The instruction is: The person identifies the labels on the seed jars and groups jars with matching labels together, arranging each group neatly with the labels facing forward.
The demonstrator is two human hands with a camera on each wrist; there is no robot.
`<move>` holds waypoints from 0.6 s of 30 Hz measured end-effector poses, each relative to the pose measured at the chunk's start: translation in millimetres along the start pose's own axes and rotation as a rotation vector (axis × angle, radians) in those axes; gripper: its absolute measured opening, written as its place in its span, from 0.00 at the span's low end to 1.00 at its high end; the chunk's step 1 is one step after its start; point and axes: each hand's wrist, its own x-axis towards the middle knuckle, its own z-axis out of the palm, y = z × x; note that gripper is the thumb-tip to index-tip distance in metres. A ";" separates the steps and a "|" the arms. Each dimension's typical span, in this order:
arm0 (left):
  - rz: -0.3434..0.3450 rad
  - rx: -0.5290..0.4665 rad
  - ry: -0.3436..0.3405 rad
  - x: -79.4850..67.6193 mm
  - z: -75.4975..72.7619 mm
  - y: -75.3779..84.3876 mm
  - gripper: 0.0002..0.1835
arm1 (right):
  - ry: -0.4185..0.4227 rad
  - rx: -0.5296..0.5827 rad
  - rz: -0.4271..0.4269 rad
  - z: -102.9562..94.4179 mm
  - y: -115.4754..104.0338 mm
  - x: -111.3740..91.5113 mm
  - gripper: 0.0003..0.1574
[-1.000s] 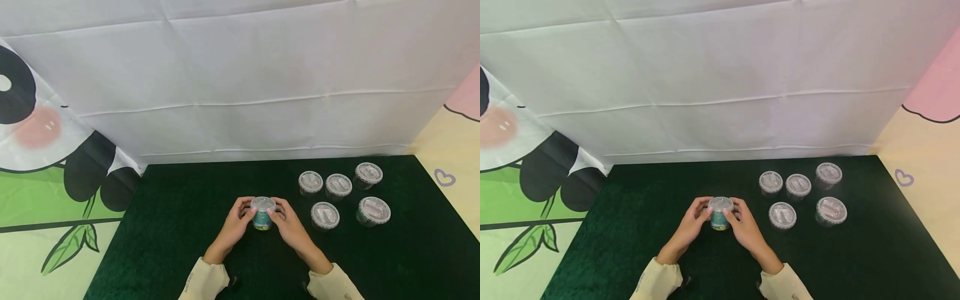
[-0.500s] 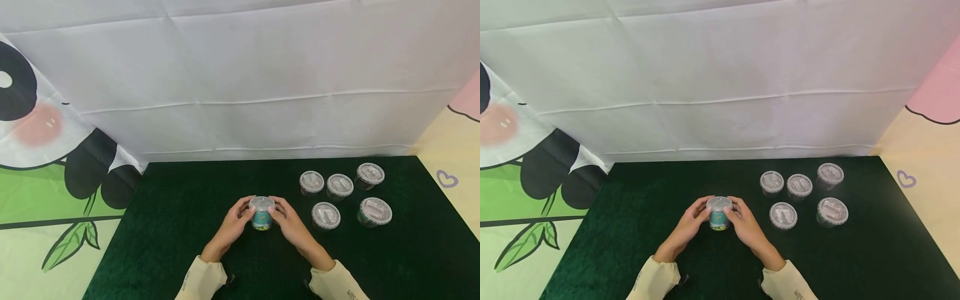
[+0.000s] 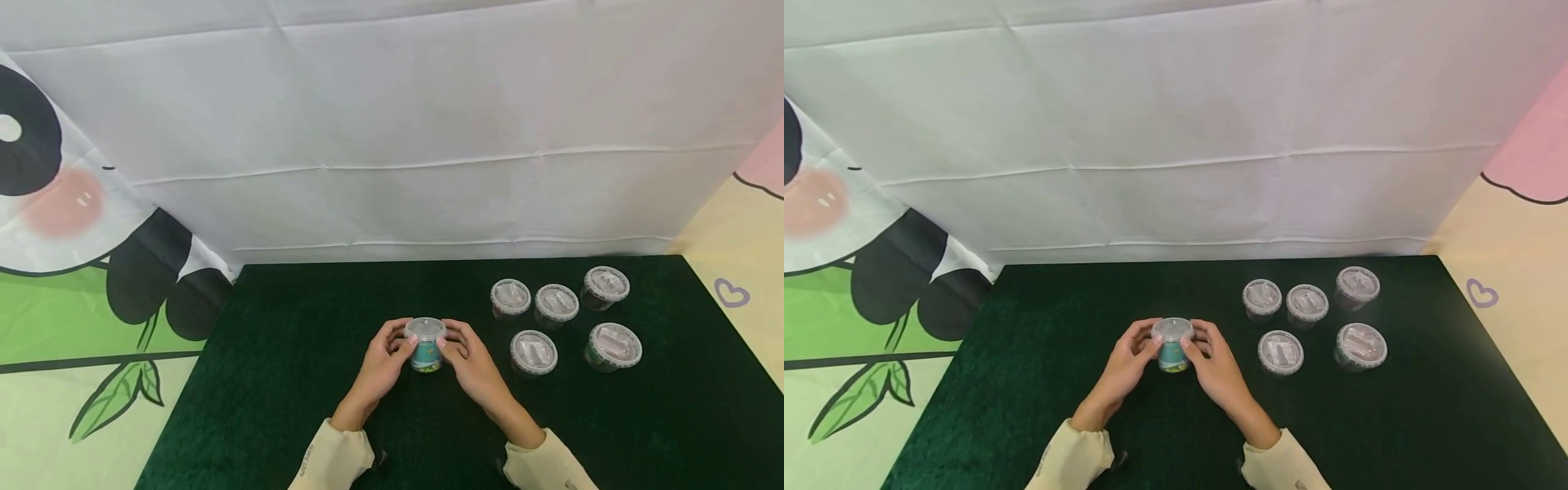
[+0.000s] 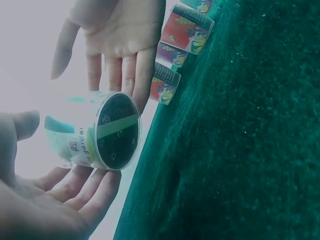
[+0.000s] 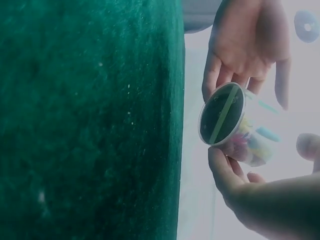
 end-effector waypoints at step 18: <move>-0.020 0.038 0.050 -3.9 9.0 6.8 0.24 | -0.001 0.005 0.037 -0.8 1.6 1.4 0.29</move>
